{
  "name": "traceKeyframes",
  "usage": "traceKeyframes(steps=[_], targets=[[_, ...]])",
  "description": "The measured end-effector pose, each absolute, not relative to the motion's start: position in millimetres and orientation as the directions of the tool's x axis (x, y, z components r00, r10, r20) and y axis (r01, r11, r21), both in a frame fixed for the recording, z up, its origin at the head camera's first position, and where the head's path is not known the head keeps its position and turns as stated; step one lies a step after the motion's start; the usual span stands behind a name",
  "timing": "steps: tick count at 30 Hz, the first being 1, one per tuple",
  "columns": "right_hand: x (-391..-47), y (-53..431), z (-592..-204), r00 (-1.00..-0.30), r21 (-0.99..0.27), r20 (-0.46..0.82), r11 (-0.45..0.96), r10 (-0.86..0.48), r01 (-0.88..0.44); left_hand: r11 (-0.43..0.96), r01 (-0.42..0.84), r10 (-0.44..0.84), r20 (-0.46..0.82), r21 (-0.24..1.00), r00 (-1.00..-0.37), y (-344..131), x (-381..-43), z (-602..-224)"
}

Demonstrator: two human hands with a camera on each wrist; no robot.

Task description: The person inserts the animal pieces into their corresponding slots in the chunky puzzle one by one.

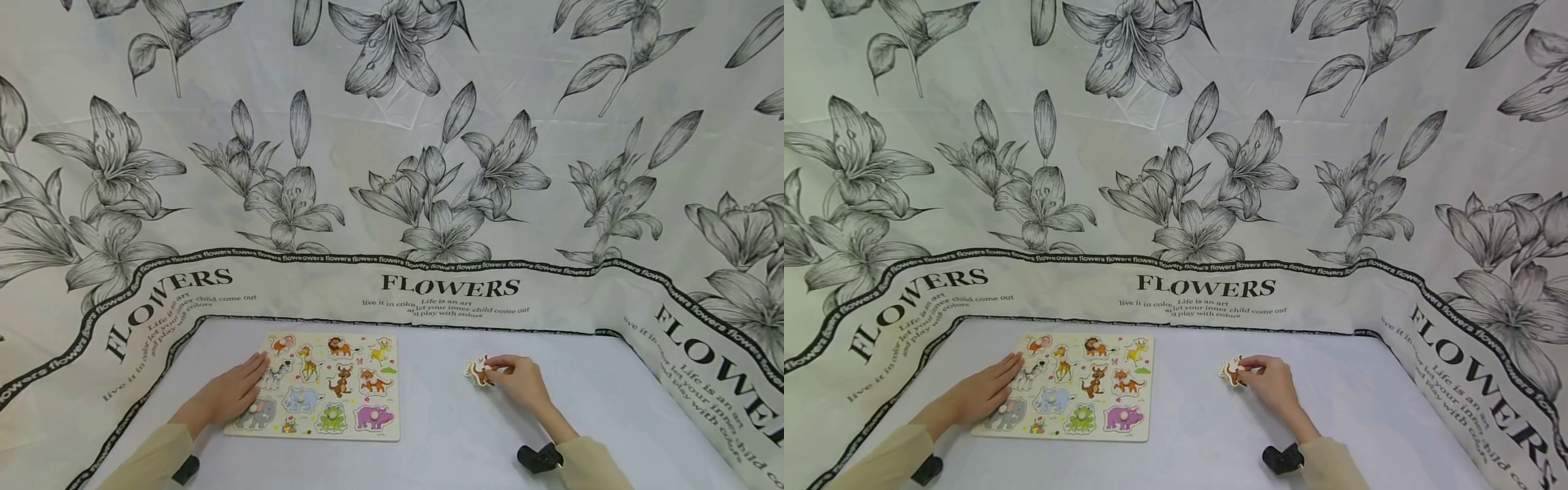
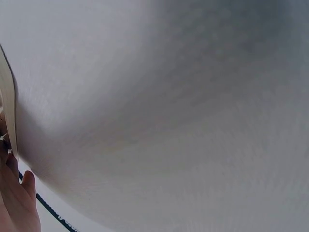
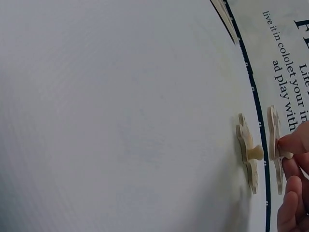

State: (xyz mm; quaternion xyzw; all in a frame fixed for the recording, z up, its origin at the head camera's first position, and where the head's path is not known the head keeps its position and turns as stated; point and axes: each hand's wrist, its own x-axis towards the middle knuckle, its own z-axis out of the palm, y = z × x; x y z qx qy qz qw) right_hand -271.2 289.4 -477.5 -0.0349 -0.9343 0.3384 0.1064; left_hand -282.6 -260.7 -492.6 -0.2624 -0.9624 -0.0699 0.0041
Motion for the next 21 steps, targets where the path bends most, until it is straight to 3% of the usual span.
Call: traceKeyframes(steps=[21], targets=[[-271.9, 258.0, -486.3, -0.981, -0.718, 0.181, 0.690, 0.062, -0.089, 0.844, 0.517, 0.514, 0.060, 0.143, -0.856, -261.1, -282.2, -493.8]])
